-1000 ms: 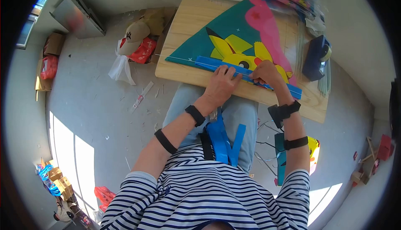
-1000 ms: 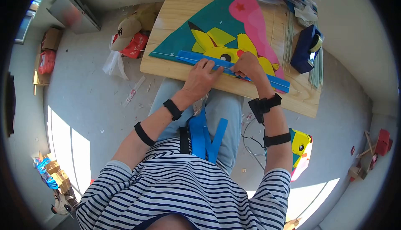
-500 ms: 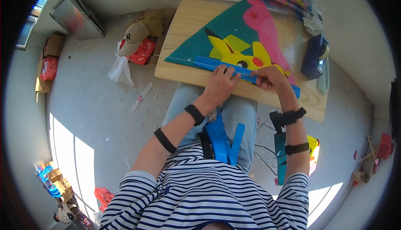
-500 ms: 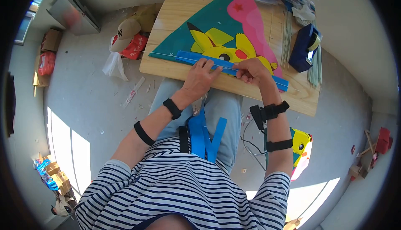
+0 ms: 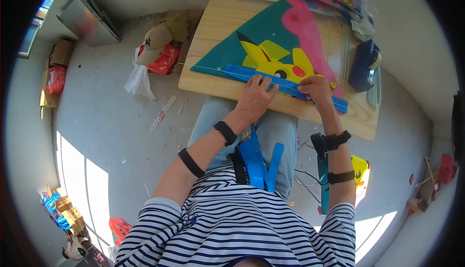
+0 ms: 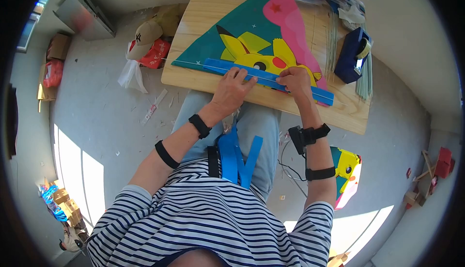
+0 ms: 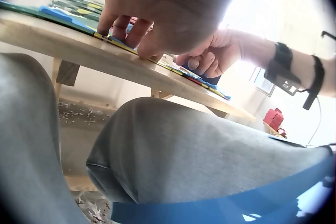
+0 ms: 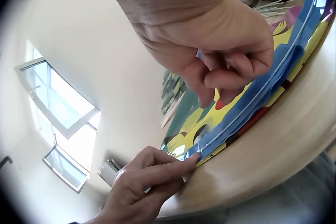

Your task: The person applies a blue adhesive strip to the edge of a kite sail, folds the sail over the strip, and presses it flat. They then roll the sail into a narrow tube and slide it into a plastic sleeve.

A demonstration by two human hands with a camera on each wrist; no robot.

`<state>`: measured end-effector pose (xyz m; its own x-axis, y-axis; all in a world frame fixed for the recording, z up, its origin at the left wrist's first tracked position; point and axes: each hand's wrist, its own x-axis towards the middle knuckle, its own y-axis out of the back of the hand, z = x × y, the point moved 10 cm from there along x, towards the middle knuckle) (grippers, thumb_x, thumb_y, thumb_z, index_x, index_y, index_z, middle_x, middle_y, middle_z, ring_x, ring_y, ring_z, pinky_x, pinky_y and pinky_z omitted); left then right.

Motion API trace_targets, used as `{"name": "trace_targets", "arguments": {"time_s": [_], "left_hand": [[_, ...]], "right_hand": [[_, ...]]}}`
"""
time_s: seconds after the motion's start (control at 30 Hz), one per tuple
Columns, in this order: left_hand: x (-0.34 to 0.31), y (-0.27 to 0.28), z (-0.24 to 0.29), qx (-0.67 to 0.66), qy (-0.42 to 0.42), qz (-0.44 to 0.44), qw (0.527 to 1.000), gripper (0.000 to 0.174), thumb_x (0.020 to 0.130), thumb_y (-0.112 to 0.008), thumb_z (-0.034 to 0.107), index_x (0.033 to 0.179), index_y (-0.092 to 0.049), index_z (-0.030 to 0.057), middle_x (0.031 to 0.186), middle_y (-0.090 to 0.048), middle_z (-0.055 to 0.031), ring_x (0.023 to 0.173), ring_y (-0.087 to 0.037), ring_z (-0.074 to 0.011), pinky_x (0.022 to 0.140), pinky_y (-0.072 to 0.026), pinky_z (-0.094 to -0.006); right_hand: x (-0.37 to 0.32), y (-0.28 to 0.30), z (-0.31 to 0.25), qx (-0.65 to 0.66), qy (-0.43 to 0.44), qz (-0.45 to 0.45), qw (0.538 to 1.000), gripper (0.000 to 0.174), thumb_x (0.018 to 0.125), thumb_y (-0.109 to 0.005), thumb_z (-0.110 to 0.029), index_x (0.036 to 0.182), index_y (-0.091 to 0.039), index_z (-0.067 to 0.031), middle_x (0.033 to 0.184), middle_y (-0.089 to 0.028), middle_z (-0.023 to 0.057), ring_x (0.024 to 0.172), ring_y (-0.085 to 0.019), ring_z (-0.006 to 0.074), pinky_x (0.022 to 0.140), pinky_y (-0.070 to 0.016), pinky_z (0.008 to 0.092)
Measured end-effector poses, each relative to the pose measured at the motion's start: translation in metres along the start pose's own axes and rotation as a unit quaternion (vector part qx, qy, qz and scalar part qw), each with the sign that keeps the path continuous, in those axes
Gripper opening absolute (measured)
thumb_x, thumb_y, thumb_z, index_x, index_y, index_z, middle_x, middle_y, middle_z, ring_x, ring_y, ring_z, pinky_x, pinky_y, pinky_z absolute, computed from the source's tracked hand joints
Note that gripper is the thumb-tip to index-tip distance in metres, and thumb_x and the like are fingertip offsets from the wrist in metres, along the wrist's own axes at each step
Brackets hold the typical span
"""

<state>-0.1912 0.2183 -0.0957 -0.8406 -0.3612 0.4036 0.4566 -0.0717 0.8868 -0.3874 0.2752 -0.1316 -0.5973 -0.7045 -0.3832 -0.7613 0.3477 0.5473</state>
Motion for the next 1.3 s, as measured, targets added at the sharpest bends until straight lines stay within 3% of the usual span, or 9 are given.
{"name": "trace_targets", "arguments": {"time_s": [0.2,0.43,0.5,0.6,0.73,0.8,0.83,0.9,1.3], "left_hand": [[-0.001,-0.002,-0.001,0.000,0.006,-0.012,1.000,0.045,0.081,-0.067,0.003,0.124,-0.071,0.0093,0.116,-0.057,-0.0150,0.116,-0.056,-0.0358,0.097,-0.0534,-0.0456],[-0.002,-0.002,-0.001,0.000,0.002,-0.006,1.000,0.047,0.079,-0.068,0.001,0.126,-0.070,0.0099,0.116,-0.057,-0.0150,0.117,-0.055,-0.0364,0.097,-0.0533,-0.0455],[-0.002,-0.002,-0.001,0.001,0.003,-0.008,1.000,0.048,0.079,-0.068,0.001,0.126,-0.070,0.0100,0.116,-0.057,-0.0150,0.117,-0.055,-0.0365,0.097,-0.0532,-0.0456],[-0.003,-0.004,-0.001,-0.004,0.009,-0.018,1.000,0.049,0.078,-0.068,0.000,0.126,-0.070,0.0100,0.116,-0.057,-0.0152,0.117,-0.055,-0.0368,0.098,-0.0527,-0.0457],[-0.003,-0.001,0.000,-0.005,0.003,-0.005,1.000,0.048,0.078,-0.068,0.000,0.126,-0.070,0.0097,0.116,-0.057,-0.0154,0.117,-0.055,-0.0370,0.099,-0.0523,-0.0459],[-0.001,0.000,0.000,0.000,0.002,0.001,1.000,0.048,0.078,-0.068,0.000,0.125,-0.070,0.0095,0.116,-0.056,-0.0153,0.117,-0.055,-0.0370,0.099,-0.0522,-0.0458],[-0.001,-0.001,-0.001,-0.004,0.005,-0.005,1.000,0.048,0.079,-0.067,0.000,0.125,-0.070,0.0096,0.116,-0.056,-0.0154,0.117,-0.055,-0.0369,0.099,-0.0520,-0.0457],[-0.002,-0.001,-0.001,-0.008,0.007,-0.011,1.000,0.047,0.079,-0.067,0.000,0.125,-0.070,0.0097,0.116,-0.056,-0.0154,0.117,-0.055,-0.0369,0.099,-0.0519,-0.0456],[-0.002,-0.001,-0.003,-0.019,0.006,0.012,1.000,0.047,0.080,-0.067,0.001,0.125,-0.069,0.0113,0.112,-0.055,-0.0132,0.116,-0.055,-0.0347,0.098,-0.0520,-0.0425]], "right_hand": [[0.007,-0.023,-0.011,-0.127,0.072,0.036,0.989,0.018,0.075,-0.083,-0.014,0.089,-0.080,-0.0032,0.088,-0.077,0.0180,0.084,-0.075,0.0302,0.078,-0.0572,0.0405],[0.006,-0.026,-0.003,-0.178,0.003,0.044,0.983,0.023,0.076,-0.082,-0.023,0.090,-0.080,-0.0043,0.097,-0.076,0.0216,0.096,-0.073,0.0390,0.083,-0.0567,0.0473],[0.001,-0.021,-0.007,-0.228,-0.010,0.083,0.970,0.022,0.077,-0.077,-0.021,0.090,-0.078,-0.0038,0.099,-0.076,0.0227,0.096,-0.073,0.0409,0.084,-0.0566,0.0491],[0.003,-0.016,-0.008,-0.307,0.011,0.149,0.940,0.021,0.078,-0.073,-0.020,0.090,-0.077,-0.0033,0.099,-0.075,0.0229,0.098,-0.072,0.0419,0.084,-0.0566,0.0504],[-0.005,0.003,0.004,-0.302,0.014,0.198,0.932,0.016,0.080,-0.069,-0.018,0.085,-0.075,-0.0047,0.095,-0.075,0.0199,0.093,-0.072,0.0408,0.080,-0.0565,0.0503],[-0.018,0.010,-0.011,-0.260,0.116,0.249,0.926,0.010,0.082,-0.069,-0.014,0.083,-0.074,-0.0059,0.090,-0.072,0.0167,0.088,-0.071,0.0387,0.075,-0.0557,0.0493],[-0.026,0.010,-0.018,-0.260,0.116,0.248,0.926,0.010,0.082,-0.069,-0.014,0.083,-0.074,-0.0059,0.090,-0.072,0.0167,0.088,-0.071,0.0387,0.075,-0.0557,0.0493],[-0.049,-0.007,-0.054,-0.182,0.263,0.211,0.924,0.004,0.082,-0.070,-0.009,0.085,-0.073,-0.0074,0.090,-0.068,0.0139,0.084,-0.069,0.0367,0.072,-0.0546,0.0484],[-0.037,-0.070,-0.067,-0.268,0.352,0.131,0.887,0.014,0.079,-0.072,-0.006,0.093,-0.070,-0.0070,0.095,-0.065,0.0131,0.085,-0.069,0.0362,0.069,-0.0553,0.0453]]}}
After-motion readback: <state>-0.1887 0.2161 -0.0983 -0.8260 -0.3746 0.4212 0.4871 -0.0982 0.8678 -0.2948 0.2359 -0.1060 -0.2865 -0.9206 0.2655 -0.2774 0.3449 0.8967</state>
